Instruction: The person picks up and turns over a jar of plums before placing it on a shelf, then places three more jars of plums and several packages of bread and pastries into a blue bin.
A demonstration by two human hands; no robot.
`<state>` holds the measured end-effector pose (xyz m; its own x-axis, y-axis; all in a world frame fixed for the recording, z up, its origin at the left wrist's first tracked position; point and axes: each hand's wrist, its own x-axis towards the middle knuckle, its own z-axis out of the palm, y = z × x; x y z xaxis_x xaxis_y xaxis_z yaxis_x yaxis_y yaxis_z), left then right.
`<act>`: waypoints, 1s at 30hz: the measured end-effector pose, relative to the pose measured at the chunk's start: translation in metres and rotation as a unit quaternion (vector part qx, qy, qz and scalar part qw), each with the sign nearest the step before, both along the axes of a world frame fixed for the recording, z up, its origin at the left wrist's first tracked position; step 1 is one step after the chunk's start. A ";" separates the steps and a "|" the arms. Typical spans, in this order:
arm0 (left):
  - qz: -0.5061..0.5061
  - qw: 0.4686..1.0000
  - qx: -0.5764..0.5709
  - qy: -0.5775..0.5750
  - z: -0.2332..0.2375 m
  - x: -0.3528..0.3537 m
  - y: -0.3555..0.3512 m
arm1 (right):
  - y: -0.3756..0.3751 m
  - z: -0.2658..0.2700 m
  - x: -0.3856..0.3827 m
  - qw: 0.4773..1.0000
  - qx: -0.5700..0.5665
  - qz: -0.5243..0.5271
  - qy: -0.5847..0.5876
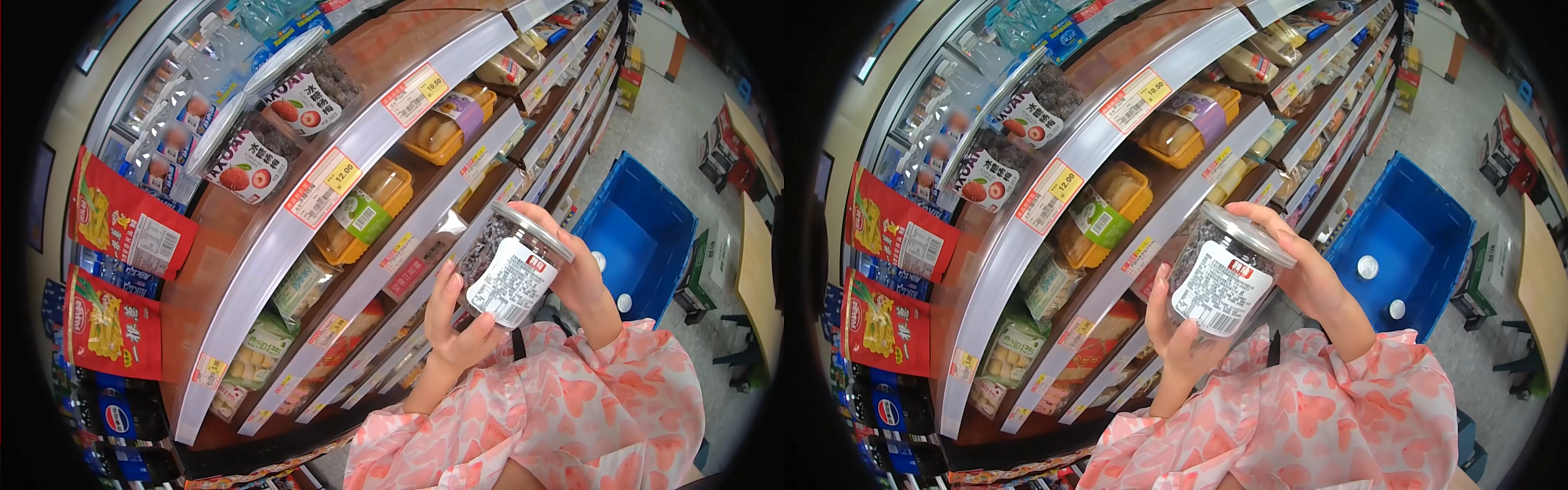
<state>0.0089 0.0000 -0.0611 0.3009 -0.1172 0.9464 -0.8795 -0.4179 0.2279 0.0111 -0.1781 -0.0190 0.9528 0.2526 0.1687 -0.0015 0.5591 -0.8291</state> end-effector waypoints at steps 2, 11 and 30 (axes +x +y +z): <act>-0.002 1.000 0.003 0.003 0.000 0.000 0.000 | 0.000 0.002 -0.001 1.000 0.000 0.001 0.001; -0.003 1.000 -0.006 -0.001 0.001 -0.003 -0.004 | -0.003 0.001 -0.003 1.000 0.017 0.009 0.004; -0.025 0.999 0.023 0.029 0.004 -0.009 -0.005 | -0.005 0.002 -0.011 0.999 -0.007 -0.024 0.027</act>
<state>-0.0004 -0.0049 -0.0571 0.3476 -0.1763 0.9209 -0.8856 -0.3843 0.2607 0.0002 -0.1829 -0.0170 0.9713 0.2085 0.1144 -0.0193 0.5485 -0.8360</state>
